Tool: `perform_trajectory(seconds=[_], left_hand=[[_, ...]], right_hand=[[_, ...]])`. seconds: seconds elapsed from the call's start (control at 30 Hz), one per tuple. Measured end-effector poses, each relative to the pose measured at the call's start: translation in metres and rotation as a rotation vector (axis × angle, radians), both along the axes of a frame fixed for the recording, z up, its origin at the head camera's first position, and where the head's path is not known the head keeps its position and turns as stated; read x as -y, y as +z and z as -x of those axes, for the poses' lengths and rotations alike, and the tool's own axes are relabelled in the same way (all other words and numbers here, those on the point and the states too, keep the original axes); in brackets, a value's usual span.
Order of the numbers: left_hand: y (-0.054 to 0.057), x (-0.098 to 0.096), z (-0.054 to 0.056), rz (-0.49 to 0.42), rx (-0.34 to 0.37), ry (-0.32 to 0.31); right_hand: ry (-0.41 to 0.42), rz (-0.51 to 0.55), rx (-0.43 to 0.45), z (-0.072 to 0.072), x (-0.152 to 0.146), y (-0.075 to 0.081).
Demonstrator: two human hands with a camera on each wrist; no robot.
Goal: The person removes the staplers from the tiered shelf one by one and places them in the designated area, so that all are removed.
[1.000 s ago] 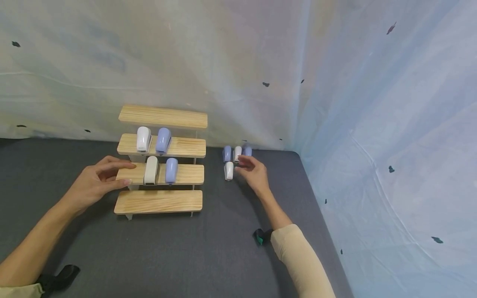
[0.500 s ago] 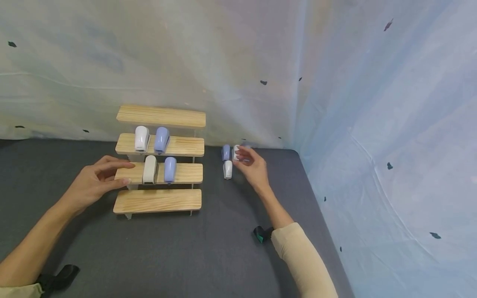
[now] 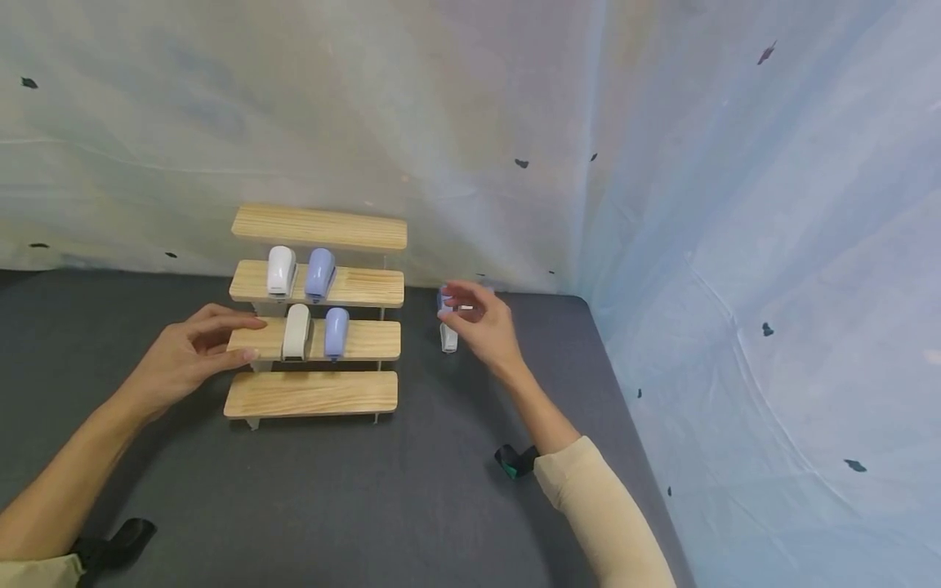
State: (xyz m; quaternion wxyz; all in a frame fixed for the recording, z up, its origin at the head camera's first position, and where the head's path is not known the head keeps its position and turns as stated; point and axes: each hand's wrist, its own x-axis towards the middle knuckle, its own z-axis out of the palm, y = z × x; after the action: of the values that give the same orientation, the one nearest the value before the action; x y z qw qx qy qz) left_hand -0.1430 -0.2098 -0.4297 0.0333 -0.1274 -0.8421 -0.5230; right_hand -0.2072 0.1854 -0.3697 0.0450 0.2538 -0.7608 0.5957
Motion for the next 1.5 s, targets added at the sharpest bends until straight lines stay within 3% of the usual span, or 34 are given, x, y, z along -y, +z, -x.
perform_trajectory(seconds=[0.73,1.07,1.4,1.5], left_hand=[[0.000,0.000,0.002,-0.003,0.033,0.016],[-0.001,0.000,0.003,0.018,0.049,0.028],[-0.001,0.000,0.001,0.001,0.044,0.018],[-0.002,0.001,0.002,0.012,0.033,0.021]], right_hand=[[0.135,-0.016,-0.033,-0.007,0.040,0.035],[0.197,-0.012,-0.071,0.013,0.051,0.018],[0.203,-0.070,-0.079,0.018,0.068,0.018],[0.205,-0.073,-0.063,0.011,0.076,0.031]])
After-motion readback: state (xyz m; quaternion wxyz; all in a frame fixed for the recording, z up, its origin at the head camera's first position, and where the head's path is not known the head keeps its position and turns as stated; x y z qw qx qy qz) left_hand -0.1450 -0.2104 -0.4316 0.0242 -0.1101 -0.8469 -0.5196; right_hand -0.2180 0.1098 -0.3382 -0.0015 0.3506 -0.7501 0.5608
